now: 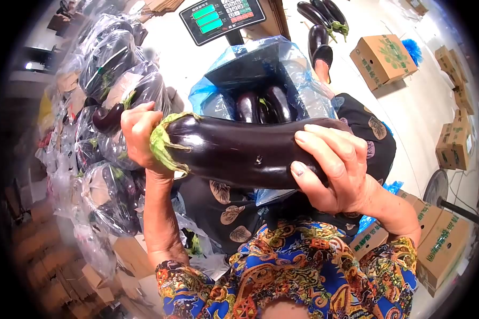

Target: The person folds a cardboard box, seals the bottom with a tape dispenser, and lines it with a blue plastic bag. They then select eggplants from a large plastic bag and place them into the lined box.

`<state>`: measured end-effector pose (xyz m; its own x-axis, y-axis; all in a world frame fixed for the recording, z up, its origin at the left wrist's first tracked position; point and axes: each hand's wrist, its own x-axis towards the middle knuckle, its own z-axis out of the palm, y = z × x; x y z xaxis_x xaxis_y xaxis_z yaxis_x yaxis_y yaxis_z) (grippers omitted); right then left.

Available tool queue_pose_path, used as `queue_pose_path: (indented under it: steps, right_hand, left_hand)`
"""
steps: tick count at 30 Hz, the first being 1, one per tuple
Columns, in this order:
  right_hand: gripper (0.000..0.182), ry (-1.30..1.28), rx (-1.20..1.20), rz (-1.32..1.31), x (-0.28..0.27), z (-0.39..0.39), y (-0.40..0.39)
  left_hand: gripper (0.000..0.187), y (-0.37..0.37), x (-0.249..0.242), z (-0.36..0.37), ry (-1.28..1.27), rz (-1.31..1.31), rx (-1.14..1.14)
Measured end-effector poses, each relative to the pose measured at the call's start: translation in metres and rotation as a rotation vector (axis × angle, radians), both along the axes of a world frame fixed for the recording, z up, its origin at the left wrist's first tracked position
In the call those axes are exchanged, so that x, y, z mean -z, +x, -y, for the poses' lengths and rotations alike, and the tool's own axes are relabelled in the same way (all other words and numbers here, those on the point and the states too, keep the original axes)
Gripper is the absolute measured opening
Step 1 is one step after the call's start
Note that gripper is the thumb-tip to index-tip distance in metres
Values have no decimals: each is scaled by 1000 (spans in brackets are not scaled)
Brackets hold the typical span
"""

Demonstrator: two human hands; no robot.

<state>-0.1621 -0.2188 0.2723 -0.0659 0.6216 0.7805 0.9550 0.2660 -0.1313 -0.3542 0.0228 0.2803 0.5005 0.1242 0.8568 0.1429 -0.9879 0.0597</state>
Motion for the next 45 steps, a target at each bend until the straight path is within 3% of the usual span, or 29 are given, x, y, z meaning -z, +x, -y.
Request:
queue_pose_path:
  steps: [2, 4, 5, 8, 11, 15, 17, 19, 21, 23, 24, 27, 28, 29, 31, 33, 34, 36, 40, 43, 45]
  right_hand:
    - [40, -29, 6, -60, 3, -2, 2]
    - [61, -173, -41, -275, -5, -1, 6]
    - [79, -234, -133, -470, -2, -2, 11]
    - [82, -749, -209, -1562, 12, -10, 31]
    - [78, -831, -210, -1553, 33, -22, 39]
    - [69, -787, -354, -1850, 74, -33, 52]
    - [66, -835, -308, -1908, 79, -35, 55]
    - [68, -882, -341, -1791, 91, -37, 50]
    - [74, -1117, -372, -1594, 87, -36, 46]
    - [77, -1173, -138, -1460, 123, -34, 36]
    - [97, -1212, -65, -1445, 132, -33, 38]
    - [100, -1204, 74, -1303, 138, -34, 35]
    - [101, -1344, 168, -1080, 114, -38, 30]
    - [98, -1116, 201, -874, 136, -31, 20]
    - [97, -1027, 251, -466, 115, -27, 15]
    - [95, -1143, 278, -122, 76, -44, 10]
    - [96, -1037, 315, -26, 85, -46, 11]
    - [94, -1071, 309, -34, 97, -59, 24]
    - [92, -1185, 301, -81, 92, -76, 24]
    - [91, -1250, 291, -97, 87, -78, 28]
    - [88, -1241, 293, -116, 85, -75, 31]
  left_hand:
    - [32, -1, -1, -3, -23, -62, -20]
    - [37, 3, -1, -6, -2, -191, -50]
    - [51, 9, -9, -7, -24, -262, -4]
    - [56, 21, -5, -19, -401, -551, 144]
    - [48, 42, 27, -43, -500, -670, 180]
    - [44, 72, 66, -64, -401, -731, 245]
    - [45, 83, 80, -68, -357, -862, 209]
    - [46, 90, 93, -65, -273, -885, 127]
    - [48, 91, 103, -60, -132, -927, 115]
    - [51, 92, 113, -51, -17, -1031, 56]
    - [49, 94, 117, -51, -2, -1034, 61]
    - [43, 105, 121, -53, 31, -1090, 94]
    - [41, 108, 122, -52, 41, -1118, 110]
    - [40, 110, 123, -54, 43, -1113, 119]
    - [38, 111, 128, -56, 47, -1107, 137]
    - [40, 116, 130, -54, 17, -1080, 172]
    - [41, 119, 137, -54, 9, -1030, 200]
    - [41, 124, 148, -51, 11, -936, 249]
    - [34, 130, 140, -35, 326, -893, 104]
    - [35, 127, 150, -41, 145, -823, 178]
    - [38, 121, 150, -38, 73, -955, 211]
